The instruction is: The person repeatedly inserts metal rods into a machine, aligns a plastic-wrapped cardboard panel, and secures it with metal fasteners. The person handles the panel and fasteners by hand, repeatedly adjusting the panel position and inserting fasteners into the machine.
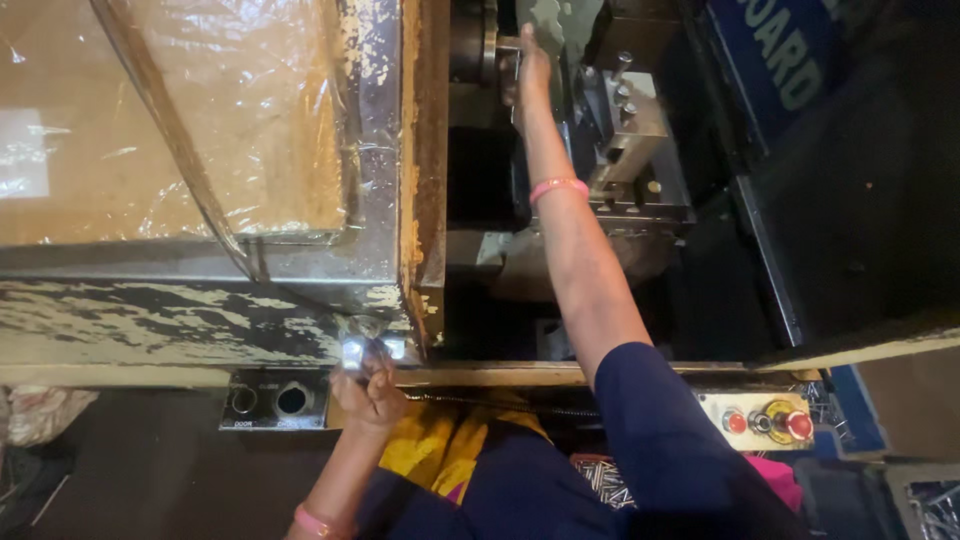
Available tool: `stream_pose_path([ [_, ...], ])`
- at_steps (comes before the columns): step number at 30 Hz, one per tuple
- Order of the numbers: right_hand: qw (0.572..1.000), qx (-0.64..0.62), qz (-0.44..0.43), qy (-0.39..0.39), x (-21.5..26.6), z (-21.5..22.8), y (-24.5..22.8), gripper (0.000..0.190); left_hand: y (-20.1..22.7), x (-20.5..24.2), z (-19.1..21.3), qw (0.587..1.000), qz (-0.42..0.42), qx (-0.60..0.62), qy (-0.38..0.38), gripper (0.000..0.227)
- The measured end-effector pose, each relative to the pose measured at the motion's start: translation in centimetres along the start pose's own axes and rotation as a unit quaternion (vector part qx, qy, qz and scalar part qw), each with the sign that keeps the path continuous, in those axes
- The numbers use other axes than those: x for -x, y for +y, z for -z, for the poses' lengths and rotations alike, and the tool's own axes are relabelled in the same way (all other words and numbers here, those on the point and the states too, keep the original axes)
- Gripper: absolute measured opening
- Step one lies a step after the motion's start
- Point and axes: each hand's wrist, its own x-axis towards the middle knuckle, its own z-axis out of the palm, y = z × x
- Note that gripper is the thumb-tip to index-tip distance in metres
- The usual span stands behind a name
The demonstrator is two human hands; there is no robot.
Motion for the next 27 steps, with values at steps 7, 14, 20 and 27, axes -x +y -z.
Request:
stream_pose_path([
  [7,0.936,0.046,0.346,-0.049,-6.7,0.1,7.0,0.037,-0.1,0.5,-0.2,1.000,-0.015,-0.006,0.007,0.042],
  [14,0.883,0.111,0.428,-0.157,-8.9,1.8,5.1,0.031,2.1,-1.6,0.1,0.997,0.033,0.049,-0.044,0.034],
  [20,0.947,-0.015,0.236,-0.216,-8.3,4.1,4.7,0.031,4.0,-2.2,4.1,0.982,0.049,-0.092,-0.156,0.044],
  [27,0.975,0.005,0.154,-0.160,-9.4,4.7,4.8,0.037,0.7,-5.3,15.2,0.883,0.224,-0.360,-0.204,0.029],
])
